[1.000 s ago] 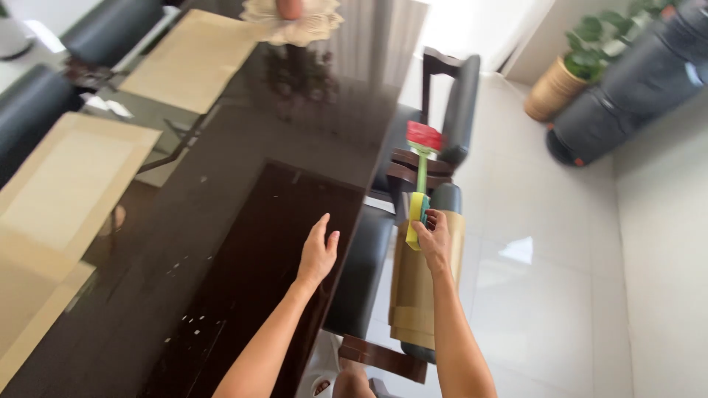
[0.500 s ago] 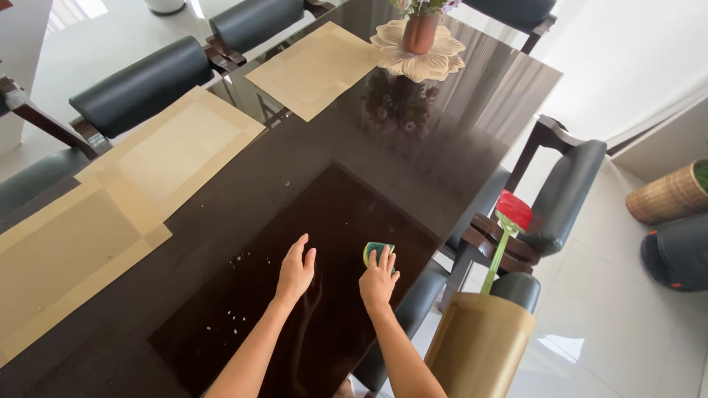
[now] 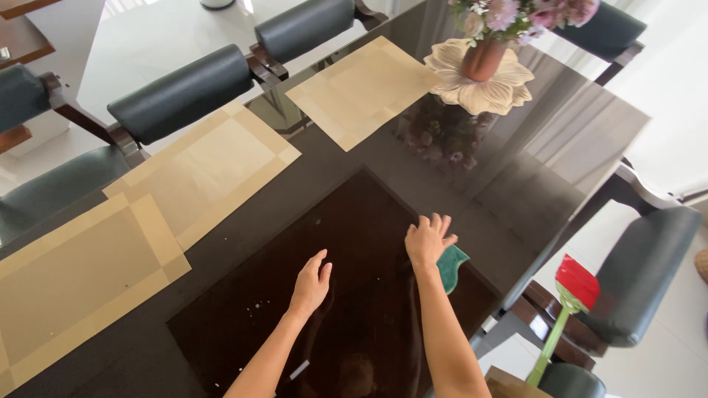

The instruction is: Cleaning and wiping placemats and decorative plates on a dining table using a sponge.

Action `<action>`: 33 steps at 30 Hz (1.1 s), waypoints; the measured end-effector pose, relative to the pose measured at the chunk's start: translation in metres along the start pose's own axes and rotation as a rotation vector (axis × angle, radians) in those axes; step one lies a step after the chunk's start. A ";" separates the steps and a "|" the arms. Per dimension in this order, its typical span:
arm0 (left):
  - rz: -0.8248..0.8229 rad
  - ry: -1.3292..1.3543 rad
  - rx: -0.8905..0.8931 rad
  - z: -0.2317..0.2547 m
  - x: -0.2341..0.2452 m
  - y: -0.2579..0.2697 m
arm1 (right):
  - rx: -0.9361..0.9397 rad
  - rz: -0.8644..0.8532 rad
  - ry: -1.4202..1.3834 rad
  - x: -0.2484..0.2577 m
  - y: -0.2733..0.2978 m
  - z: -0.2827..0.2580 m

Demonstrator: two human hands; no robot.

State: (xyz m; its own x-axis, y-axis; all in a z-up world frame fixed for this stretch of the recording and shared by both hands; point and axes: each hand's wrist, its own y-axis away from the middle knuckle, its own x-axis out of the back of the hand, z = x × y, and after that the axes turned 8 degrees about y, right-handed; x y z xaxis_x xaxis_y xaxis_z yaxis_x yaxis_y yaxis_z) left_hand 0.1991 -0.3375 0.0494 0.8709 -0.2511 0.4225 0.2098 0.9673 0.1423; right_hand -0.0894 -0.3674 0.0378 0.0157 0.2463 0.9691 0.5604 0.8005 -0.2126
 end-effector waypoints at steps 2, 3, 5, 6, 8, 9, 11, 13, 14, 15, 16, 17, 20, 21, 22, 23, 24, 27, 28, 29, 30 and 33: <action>0.015 0.012 0.008 0.003 0.012 -0.011 | 0.044 -0.030 -0.177 -0.021 -0.010 -0.030; 0.026 0.023 0.010 0.006 0.018 -0.019 | 0.083 -0.058 -0.355 -0.031 -0.016 -0.047; 0.033 0.042 0.020 0.007 0.030 -0.032 | 0.171 -0.056 -0.395 -0.064 -0.038 -0.073; 0.035 0.061 0.030 0.006 0.035 -0.039 | 0.253 -0.053 -0.434 -0.083 -0.048 -0.087; 0.049 0.071 0.005 -0.001 0.045 -0.057 | 0.295 -0.047 -0.437 -0.096 -0.074 -0.116; 0.058 0.081 -0.021 -0.005 0.050 -0.066 | 0.330 -0.039 -0.437 -0.103 -0.087 -0.132; 0.083 0.118 -0.025 -0.009 0.061 -0.082 | 0.346 -0.051 -0.416 -0.123 -0.115 -0.155; 0.102 0.158 -0.035 -0.010 0.069 -0.100 | 0.356 -0.058 -0.389 -0.134 -0.140 -0.177; 0.091 0.173 -0.001 -0.009 0.071 -0.109 | 0.352 -0.079 -0.366 -0.135 -0.150 -0.186; 0.081 0.188 0.034 -0.008 0.073 -0.118 | 0.348 -0.100 -0.343 -0.137 -0.160 -0.194; 0.076 0.190 0.036 -0.009 0.073 -0.127 | 0.345 -0.102 -0.339 -0.141 -0.170 -0.201; 0.078 0.217 0.035 -0.010 0.072 -0.136 | 0.383 -0.086 -0.323 -0.145 -0.179 -0.208; 0.074 0.274 0.037 -0.014 0.066 -0.156 | 0.438 -0.112 -0.242 -0.155 -0.196 -0.224; 0.071 0.305 0.029 -0.013 0.064 -0.163 | 0.456 -0.144 -0.176 -0.155 -0.202 -0.229; 0.065 0.304 0.032 -0.015 0.062 -0.168 | 0.450 -0.148 -0.176 -0.180 -0.209 -0.228; 0.071 0.324 0.007 -0.017 0.059 -0.172 | 0.455 -0.085 -0.100 -0.205 -0.216 -0.227; 0.078 0.344 -0.022 -0.018 0.057 -0.176 | 0.459 -0.019 -0.025 -0.228 -0.224 -0.226; 0.068 0.401 -0.001 -0.017 0.055 -0.180 | 0.488 -0.191 0.173 -0.194 -0.215 -0.235; 0.066 0.402 -0.003 -0.018 0.053 -0.180 | 0.486 -0.189 0.175 -0.190 -0.215 -0.237; 0.070 0.415 -0.001 -0.019 0.052 -0.178 | 0.468 -0.194 0.119 -0.184 -0.216 -0.239; 0.074 0.426 0.002 -0.020 0.050 -0.176 | 0.449 -0.200 0.062 -0.179 -0.215 -0.241; 0.066 0.398 0.043 -0.014 0.052 -0.169 | 0.457 -0.192 0.164 -0.179 -0.210 -0.238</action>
State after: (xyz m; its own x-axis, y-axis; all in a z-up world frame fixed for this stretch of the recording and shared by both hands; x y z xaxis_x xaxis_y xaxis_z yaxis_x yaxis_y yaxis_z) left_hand 0.2148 -0.5132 0.0351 0.9876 -0.1472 0.0537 0.1365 0.9765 0.1670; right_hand -0.0131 -0.7097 -0.0615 0.0979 0.0122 0.9951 0.1476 0.9887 -0.0266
